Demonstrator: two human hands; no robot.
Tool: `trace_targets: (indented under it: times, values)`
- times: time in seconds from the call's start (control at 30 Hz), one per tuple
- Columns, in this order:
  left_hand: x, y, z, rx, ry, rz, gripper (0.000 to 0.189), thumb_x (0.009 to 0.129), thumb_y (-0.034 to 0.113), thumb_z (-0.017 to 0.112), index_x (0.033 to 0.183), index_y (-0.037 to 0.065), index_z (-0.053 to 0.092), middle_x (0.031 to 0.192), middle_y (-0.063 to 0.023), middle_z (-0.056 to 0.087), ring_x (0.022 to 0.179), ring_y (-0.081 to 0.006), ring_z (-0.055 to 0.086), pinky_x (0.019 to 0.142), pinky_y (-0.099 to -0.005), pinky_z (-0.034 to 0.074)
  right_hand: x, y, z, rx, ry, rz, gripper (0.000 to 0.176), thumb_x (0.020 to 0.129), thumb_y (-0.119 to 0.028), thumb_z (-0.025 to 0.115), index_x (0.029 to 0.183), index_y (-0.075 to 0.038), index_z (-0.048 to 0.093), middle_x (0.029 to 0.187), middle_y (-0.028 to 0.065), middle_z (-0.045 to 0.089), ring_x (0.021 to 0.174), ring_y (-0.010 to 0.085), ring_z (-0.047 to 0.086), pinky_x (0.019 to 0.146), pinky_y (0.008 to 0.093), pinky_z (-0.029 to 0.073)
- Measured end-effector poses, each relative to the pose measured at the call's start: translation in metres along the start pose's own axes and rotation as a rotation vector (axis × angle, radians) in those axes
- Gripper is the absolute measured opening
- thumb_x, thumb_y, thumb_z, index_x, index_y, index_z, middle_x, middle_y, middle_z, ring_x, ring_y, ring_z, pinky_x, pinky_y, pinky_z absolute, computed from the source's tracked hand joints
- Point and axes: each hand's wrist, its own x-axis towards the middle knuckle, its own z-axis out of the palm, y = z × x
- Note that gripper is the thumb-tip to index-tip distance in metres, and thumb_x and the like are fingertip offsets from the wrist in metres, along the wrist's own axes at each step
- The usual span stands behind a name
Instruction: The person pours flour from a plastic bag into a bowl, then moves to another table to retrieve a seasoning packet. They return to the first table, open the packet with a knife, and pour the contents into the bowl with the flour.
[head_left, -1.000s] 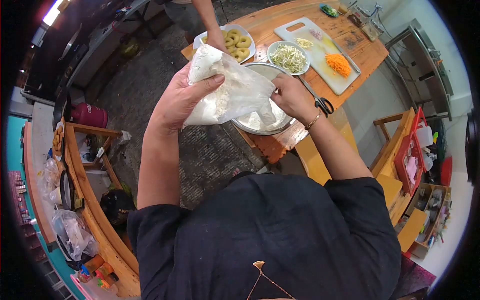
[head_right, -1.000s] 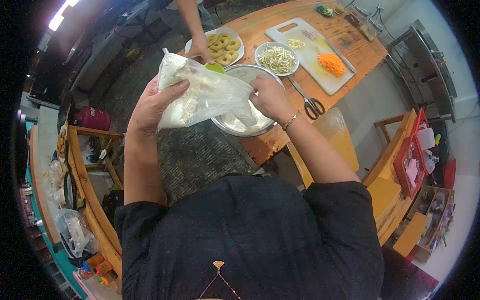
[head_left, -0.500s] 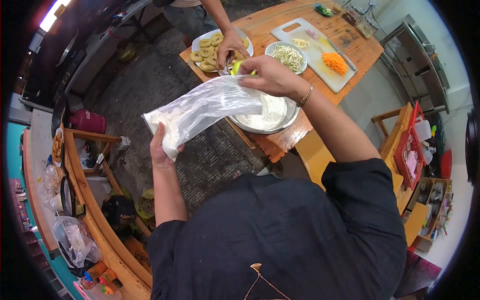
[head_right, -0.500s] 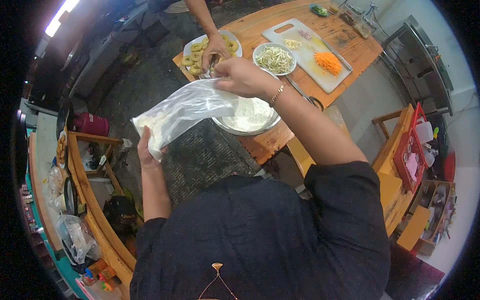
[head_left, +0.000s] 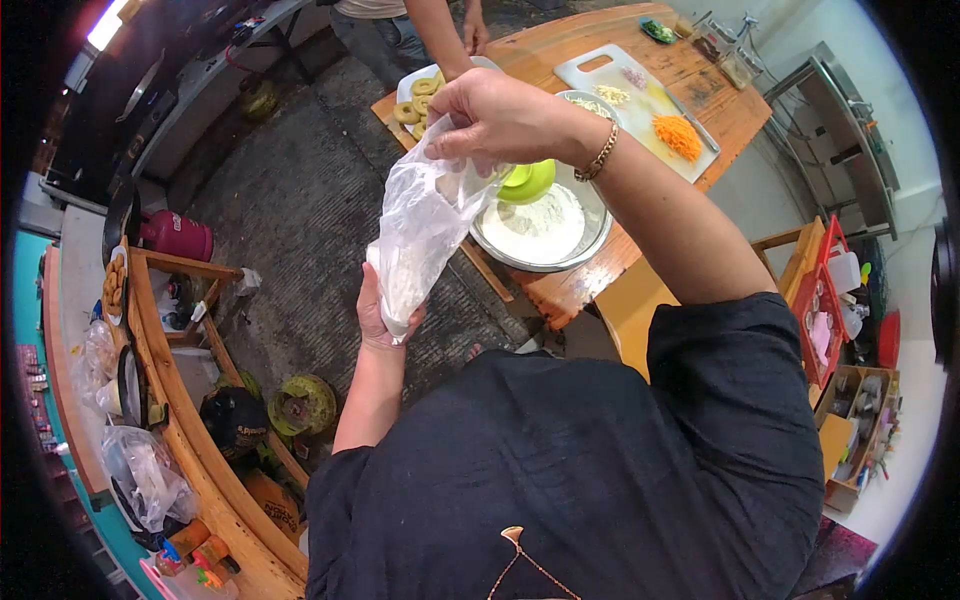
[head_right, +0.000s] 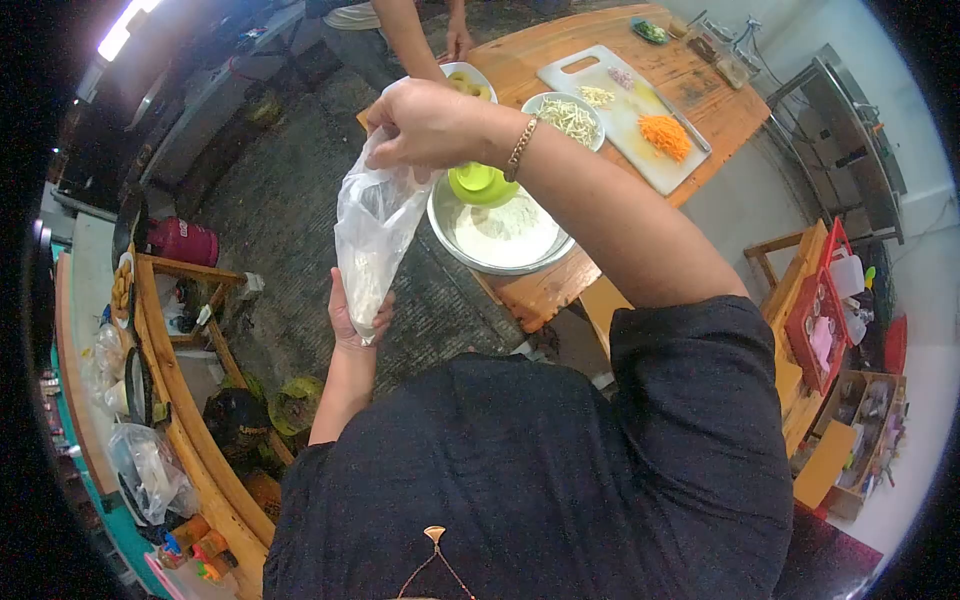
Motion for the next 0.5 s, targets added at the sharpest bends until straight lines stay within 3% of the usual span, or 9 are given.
trace_targets:
  times: [0.17,0.27,0.37,0.5]
  values:
    - [0.004,-0.005,0.010,-0.038,-0.201,-0.108,0.078,0.089,0.063,0.045,0.140,0.005,0.029,0.107,-0.0312,0.056,0.055,-0.0292,0.059,0.034,-0.0287,0.049,0.003,-0.001,-0.004,0.178,0.024,0.119,0.028,0.085,-0.023,0.065,0.094,0.004,0.065,0.075,0.0112,0.066,0.055,0.0152,0.063,0.046,0.0249,0.051]
    - [0.000,-0.009,0.025,-0.006,-0.163,-0.127,0.092,0.085,0.067,0.048,0.135,-0.007,0.032,0.104,-0.0332,0.058,0.061,-0.0312,0.066,0.037,-0.0318,0.055,0.001,0.003,-0.006,0.203,0.049,0.145,0.031,0.083,-0.026,0.064,0.093,0.004,0.066,0.075,0.0125,0.066,0.051,0.0172,0.064,0.041,0.0257,0.050]
    - [-0.003,-0.013,0.031,0.046,-0.122,-0.152,0.081,0.089,0.064,0.045,0.137,0.000,0.031,0.100,-0.0321,0.058,0.058,-0.0305,0.064,0.035,-0.0318,0.053,-0.005,0.016,-0.007,0.203,0.076,0.173,0.024,0.086,-0.024,0.065,0.086,0.001,0.064,0.071,0.0051,0.062,0.054,0.0096,0.059,0.044,0.0215,0.047]
    - [-0.003,-0.009,0.024,0.124,-0.102,-0.148,0.078,0.089,0.062,0.045,0.134,-0.002,0.036,0.099,-0.0302,0.060,0.061,-0.0301,0.065,0.037,-0.0321,0.055,-0.018,0.042,-0.009,0.233,0.141,0.204,0.021,0.088,-0.021,0.066,0.080,-0.003,0.062,0.065,-0.0014,0.057,0.051,0.0042,0.052,0.044,0.0187,0.041]
